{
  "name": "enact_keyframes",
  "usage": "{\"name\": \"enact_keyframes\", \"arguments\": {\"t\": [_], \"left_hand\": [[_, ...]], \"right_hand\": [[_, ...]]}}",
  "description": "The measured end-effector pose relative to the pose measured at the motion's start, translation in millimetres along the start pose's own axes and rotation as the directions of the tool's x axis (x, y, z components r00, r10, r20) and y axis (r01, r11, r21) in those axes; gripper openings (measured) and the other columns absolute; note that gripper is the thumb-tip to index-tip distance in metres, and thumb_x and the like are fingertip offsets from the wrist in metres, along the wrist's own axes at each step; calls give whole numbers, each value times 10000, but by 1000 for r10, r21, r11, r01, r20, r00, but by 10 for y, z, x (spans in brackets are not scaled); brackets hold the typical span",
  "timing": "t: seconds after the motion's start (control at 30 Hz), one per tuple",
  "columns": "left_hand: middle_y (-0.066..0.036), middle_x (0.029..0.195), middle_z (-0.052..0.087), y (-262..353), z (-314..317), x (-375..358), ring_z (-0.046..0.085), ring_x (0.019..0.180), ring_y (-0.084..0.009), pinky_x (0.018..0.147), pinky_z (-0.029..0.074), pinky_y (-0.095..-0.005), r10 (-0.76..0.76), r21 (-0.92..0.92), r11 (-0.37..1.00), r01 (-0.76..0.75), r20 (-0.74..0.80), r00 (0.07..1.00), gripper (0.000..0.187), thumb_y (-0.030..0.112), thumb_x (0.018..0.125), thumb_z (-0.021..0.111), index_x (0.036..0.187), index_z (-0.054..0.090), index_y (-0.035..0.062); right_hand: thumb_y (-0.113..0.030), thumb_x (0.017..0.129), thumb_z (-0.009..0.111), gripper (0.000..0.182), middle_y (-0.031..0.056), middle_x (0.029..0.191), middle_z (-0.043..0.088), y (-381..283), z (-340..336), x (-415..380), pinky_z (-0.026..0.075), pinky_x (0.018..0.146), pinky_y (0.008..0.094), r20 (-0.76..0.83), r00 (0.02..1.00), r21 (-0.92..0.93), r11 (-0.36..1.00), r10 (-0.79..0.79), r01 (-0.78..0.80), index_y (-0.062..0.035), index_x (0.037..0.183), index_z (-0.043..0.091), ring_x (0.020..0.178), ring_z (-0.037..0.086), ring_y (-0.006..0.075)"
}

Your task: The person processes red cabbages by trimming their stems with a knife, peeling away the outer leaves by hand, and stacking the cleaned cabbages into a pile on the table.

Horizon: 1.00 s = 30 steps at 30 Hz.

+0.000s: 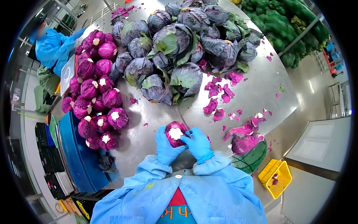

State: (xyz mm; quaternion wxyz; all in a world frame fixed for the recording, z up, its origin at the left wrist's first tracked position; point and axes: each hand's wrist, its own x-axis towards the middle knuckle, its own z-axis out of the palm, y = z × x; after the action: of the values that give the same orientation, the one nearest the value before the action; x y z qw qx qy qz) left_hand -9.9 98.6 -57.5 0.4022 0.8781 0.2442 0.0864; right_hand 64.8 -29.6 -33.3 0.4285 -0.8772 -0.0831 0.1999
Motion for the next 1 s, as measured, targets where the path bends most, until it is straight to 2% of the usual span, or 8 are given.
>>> {"name": "enact_keyframes", "arguments": {"t": [0.13, 0.23, 0.37, 0.47, 0.57, 0.6, 0.83, 1.0], "left_hand": [[-250, 1308, 406, 39, 89, -49, 385, 1225, -430, 1034, 332, -496, 50, 136, 989, -48, -13, 999, 1177, 501, 478, 876, 1349, 300, -43], [-260, 1346, 373, -374, 477, 45, 358, 1243, -454, 1046, 310, -545, 92, 223, 969, -107, 75, 993, 1158, 540, 504, 853, 1355, 319, -37], [-275, 1399, 312, 327, -25, 63, 302, 1275, -507, 1053, 290, -586, 30, 277, 959, -68, 140, 990, 1147, 589, 525, 833, 1395, 327, 39], [-303, 1386, 296, 214, -8, 134, 314, 1259, -495, 1049, 310, -551, 54, 190, 978, -87, 172, 984, 1170, 575, 504, 850, 1400, 314, 47], [-287, 1359, 339, 149, -20, 204, 352, 1243, -458, 1039, 328, -525, 38, 91, 994, -54, 173, 984, 1185, 564, 489, 861, 1388, 313, 19], [-290, 1357, 344, 76, 3, 237, 353, 1241, -462, 1033, 329, -536, 38, 61, 997, -50, 182, 983, 1186, 579, 492, 853, 1388, 315, 20], [-245, 1302, 390, -141, 10, 311, 393, 1216, -423, 1022, 345, -512, 126, 63, 988, -138, 165, 978, 1207, 549, 434, 885, 1361, 329, 12], [-228, 1284, 402, 11, 0, 283, 421, 1188, -408, 997, 371, -500, 110, 51, 992, -119, 144, 983, 1176, 520, 431, 894, 1336, 356, -2]], "right_hand": [[-179, 806, 748, 227, 83, 744, 621, 130, -75, -26, 481, 541, 307, 34, 993, -10, 994, -109, 109, -21, 908, 622, 588, 590, 147], [-151, 822, 735, 189, 58, 703, 603, -358, -401, -134, 433, 476, 271, 665, 743, 526, 755, -78, -391, -21, 910, 630, 521, 540, 108], [-300, 942, 580, 276, 17, 655, 572, -413, -678, 2, 412, 458, 266, 337, 941, 776, 558, 29, -295, -33, 907, 639, 512, 520, 91], [-402, 952, 535, 390, 100, 704, 628, 346, -567, 316, 466, 523, 348, 49, 971, 170, 956, 232, -237, -39, 883, 659, 550, 594, 203], [-445, 920, 565, 404, 146, 689, 601, 487, -370, 108, 468, 548, 408, 48, 963, -203, 941, -267, 271, -59, 837, 650, 564, 583, 300], [-450, 889, 601, 383, 152, 682, 586, 409, -313, 33, 462, 559, 423, 79, 975, -195, 956, -208, 219, -83, 785, 642, 590, 567, 347], [-470, 901, 575, 409, 124, 695, 631, 488, -273, 249, 487, 595, 399, 370, 912, -73, 973, -178, 219, -88, 791, 669, 636, 622, 307], [-516, 918, 520, 480, 113, 706, 650, 523, -408, 617, 499, 619, 366, 600, 765, 18, 959, -235, 281, -76, 830, 689, 632, 635, 270]]}}
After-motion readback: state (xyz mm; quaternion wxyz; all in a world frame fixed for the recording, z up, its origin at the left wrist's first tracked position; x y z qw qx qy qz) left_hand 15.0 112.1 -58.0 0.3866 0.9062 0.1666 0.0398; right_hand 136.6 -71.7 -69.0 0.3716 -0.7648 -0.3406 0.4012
